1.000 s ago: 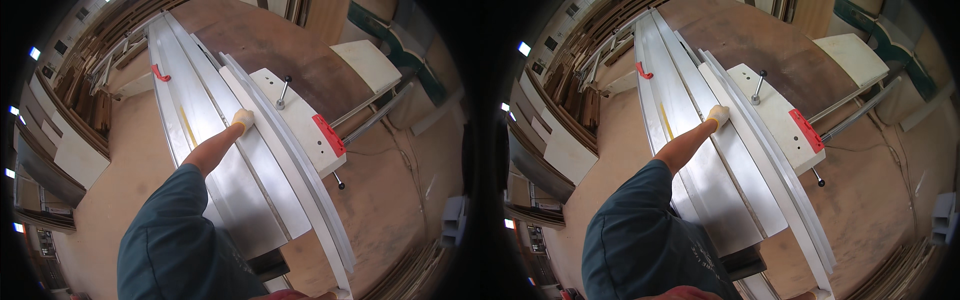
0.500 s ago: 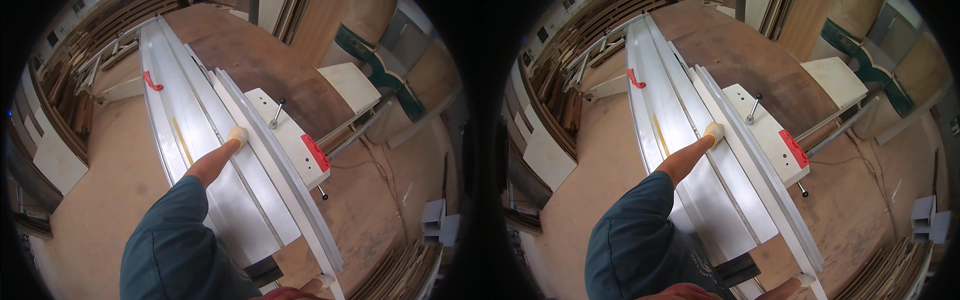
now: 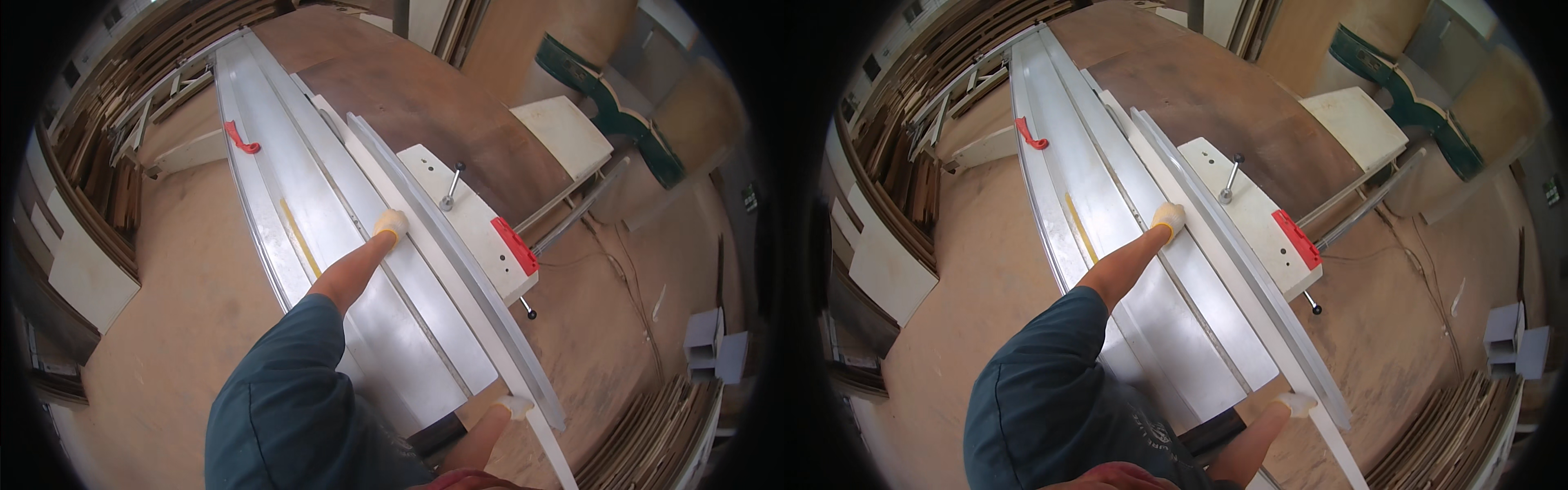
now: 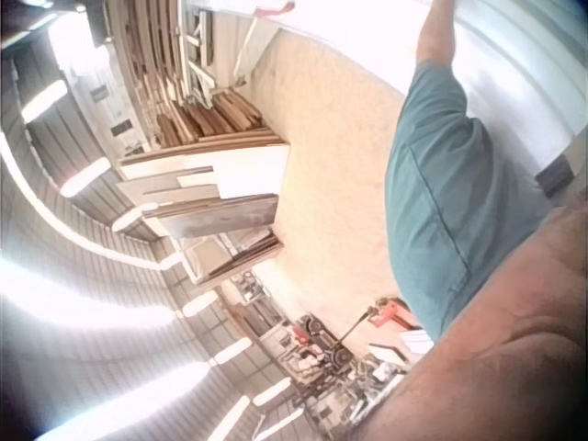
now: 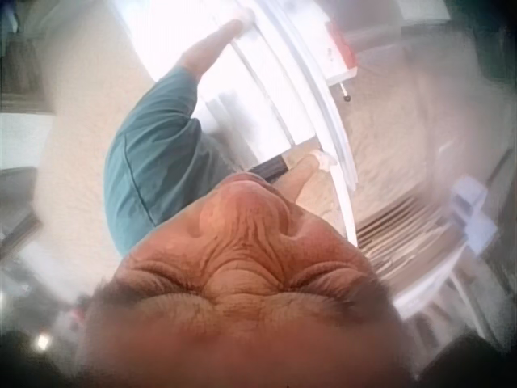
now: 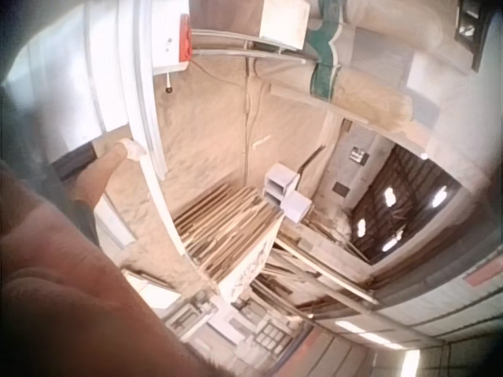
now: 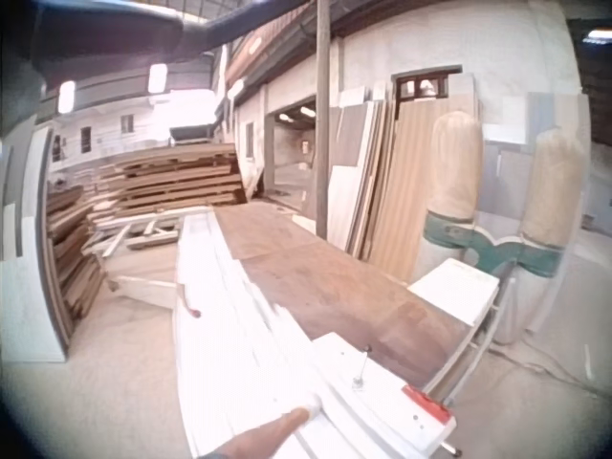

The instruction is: The person adjusts a panel saw, retrieves a red push stick, and cuts several white panels one at a time. The person then stacks the cut pieces and returns to the saw to continue cutting additional panels.

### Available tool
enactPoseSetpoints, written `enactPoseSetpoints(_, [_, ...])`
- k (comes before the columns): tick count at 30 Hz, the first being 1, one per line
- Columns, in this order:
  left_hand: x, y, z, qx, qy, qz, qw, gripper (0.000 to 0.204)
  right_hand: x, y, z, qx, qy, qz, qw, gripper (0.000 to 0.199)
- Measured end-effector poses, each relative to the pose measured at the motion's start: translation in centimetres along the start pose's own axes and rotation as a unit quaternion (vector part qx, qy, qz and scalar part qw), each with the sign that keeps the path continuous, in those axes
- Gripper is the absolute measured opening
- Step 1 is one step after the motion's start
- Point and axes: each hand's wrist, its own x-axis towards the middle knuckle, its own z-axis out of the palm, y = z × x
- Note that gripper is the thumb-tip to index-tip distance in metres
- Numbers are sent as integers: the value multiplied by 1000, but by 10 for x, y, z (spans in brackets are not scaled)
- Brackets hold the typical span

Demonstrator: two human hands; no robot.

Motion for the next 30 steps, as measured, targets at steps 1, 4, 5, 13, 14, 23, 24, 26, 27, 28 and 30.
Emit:
enactPoseSetpoints(1, [2, -2, 2, 19, -14, 8, 1000, 44, 2, 17, 3, 33, -27, -13, 999, 56])
enactPoseSetpoints(4, [11, -9, 7, -114, -35, -70, 990, 45, 29, 52, -8, 100, -137, -13, 985, 55])
enactPoseSetpoints(5, [14, -11, 9, -140, -43, -86, 985, 45, 42, 54, -16, 111, -192, -15, 975, 59])
enactPoseSetpoints(13, [21, -19, 18, -204, -9, -119, 972, 45, 221, -106, -113, 128, -3, -82, 988, 68])
enactPoseSetpoints(14, [20, -17, 15, -208, -13, -123, 970, 45, 235, -119, -117, 111, 23, -98, 989, 66])
enactPoseSetpoints(23, [11, -10, -1, -92, -35, -93, 991, 41, 224, -123, -101, -125, 185, -40, 974, 53])
enactPoseSetpoints(24, [12, -11, 1, -192, -32, -142, 971, 41, 217, -123, -99, -122, 185, -47, 974, 52])
enactPoseSetpoints(26, [15, -13, 5, -112, -33, -94, 989, 42, 205, -124, -93, -116, 187, -48, 974, 49])
enactPoseSetpoints(27, [16, -14, 7, -73, -33, -59, 995, 43, 200, -124, -90, -113, 199, -32, 973, 48])
enactPoseSetpoints(28, [17, -14, 8, -137, -23, -98, 985, 43, 194, -124, -84, -125, 201, -28, 971, 46])
enactPoseSetpoints(30, [18, -15, 11, -264, -2, -174, 949, 45, 184, -121, -74, -140, 227, 8, 964, 43])
